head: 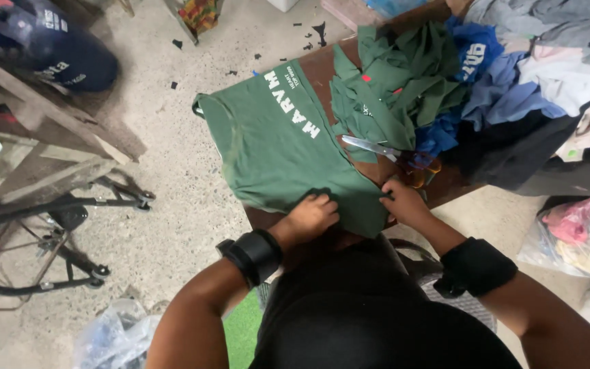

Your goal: The person cuts a green t-shirt with scissors, holding and shifting the fabric by hand as they cut, then folds the fabric and continues cutting.

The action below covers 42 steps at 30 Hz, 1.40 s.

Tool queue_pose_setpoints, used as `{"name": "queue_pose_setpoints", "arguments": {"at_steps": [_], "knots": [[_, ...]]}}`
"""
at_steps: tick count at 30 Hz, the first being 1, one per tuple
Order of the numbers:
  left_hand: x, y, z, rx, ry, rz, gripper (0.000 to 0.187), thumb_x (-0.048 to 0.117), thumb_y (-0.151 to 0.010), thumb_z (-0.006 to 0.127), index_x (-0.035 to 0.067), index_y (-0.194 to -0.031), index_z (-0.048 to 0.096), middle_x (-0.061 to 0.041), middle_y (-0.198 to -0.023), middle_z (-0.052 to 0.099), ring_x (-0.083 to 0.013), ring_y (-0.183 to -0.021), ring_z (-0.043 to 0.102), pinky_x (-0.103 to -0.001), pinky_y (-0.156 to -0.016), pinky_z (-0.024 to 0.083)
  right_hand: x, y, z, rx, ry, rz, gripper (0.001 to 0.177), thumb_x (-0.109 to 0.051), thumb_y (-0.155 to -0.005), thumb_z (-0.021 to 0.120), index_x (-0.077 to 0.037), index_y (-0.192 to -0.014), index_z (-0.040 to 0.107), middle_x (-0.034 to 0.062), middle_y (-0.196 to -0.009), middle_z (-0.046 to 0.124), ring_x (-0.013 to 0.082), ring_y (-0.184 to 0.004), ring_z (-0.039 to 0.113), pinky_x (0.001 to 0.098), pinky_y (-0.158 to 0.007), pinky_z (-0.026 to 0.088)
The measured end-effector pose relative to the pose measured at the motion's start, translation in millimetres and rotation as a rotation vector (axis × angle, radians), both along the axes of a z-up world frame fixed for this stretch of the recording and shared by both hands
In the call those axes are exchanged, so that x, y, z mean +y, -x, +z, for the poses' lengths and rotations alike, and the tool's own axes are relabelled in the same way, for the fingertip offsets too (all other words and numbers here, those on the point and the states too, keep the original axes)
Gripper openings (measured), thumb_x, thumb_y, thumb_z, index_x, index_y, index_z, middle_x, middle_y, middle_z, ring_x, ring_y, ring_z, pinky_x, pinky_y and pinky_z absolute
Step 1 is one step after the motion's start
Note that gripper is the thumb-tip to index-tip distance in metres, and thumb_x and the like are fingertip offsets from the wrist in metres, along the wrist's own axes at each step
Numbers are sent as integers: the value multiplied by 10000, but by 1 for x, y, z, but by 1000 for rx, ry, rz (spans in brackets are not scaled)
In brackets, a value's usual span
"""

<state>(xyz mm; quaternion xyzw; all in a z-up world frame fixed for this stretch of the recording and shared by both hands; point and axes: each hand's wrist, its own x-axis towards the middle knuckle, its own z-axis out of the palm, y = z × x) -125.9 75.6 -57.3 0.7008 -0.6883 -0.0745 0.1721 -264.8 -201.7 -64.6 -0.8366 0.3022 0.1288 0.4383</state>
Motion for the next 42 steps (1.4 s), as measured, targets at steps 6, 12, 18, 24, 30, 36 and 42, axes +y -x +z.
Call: {"name": "queue_pose_setpoints", "arguments": {"at_steps": [6,12,18,24,30,36,42], "knots": [[3,-14,51,278,-272,111,194,265,-760,707,168,-927,728,-59,-1040,662,-328,-1063,622,-458,-851,515,-25,12,-50,-141,-34,238,175,-161,-894,720,-91,-1014,614,115,-716,663,210,-552,685,377,-528,534],[25,-20,5,64,-236,644,133,210,-791,662,170,-895,735,-107,-1087,652,-330,-1072,624,-438,-892,527,-32,-5,-8,-289,163,616,199,-171,-812,797,-84,-906,646,126,-731,688,264,-655,687,405,-627,526],[36,-4,63,-177,-129,814,275,361,-841,645,153,-1006,721,-101,-1086,658,-339,-1056,627,-505,-867,503,-17,-51,44,-478,127,660,214,-134,-820,751,-64,-999,657,119,-902,682,304,-819,696,398,-737,557],[57,-13,39,524,-706,1354,674,683,-930,613,38,-1106,704,-225,-1207,683,-371,-1131,663,-464,-947,532,21,-97,53,-369,225,875,279,-160,-843,778,-88,-1094,679,124,-1086,661,321,-1004,654,432,-880,533],[49,-17,-22,583,-235,1375,451,379,-772,751,51,-1079,716,-245,-1057,738,-418,-1006,706,-496,-880,562,64,-124,50,-218,333,1081,826,-190,-735,846,-118,-1464,463,216,-1594,284,394,-1479,266,451,-1184,263],[47,-60,-54,997,354,1415,257,248,-955,653,54,-1073,532,-174,-847,694,-298,-745,709,-412,-687,567,79,-153,58,-109,478,1124,1001,-263,-726,867,-191,-1562,321,223,-1661,97,399,-1540,99,474,-1235,168],[48,-91,-27,1002,702,1359,448,96,-841,804,99,-1132,463,-112,-899,592,-237,-761,605,-407,-709,527,74,-193,59,-104,488,1136,972,-273,-743,859,-194,-1559,337,181,-1678,117,368,-1551,114,494,-1219,184]]}}
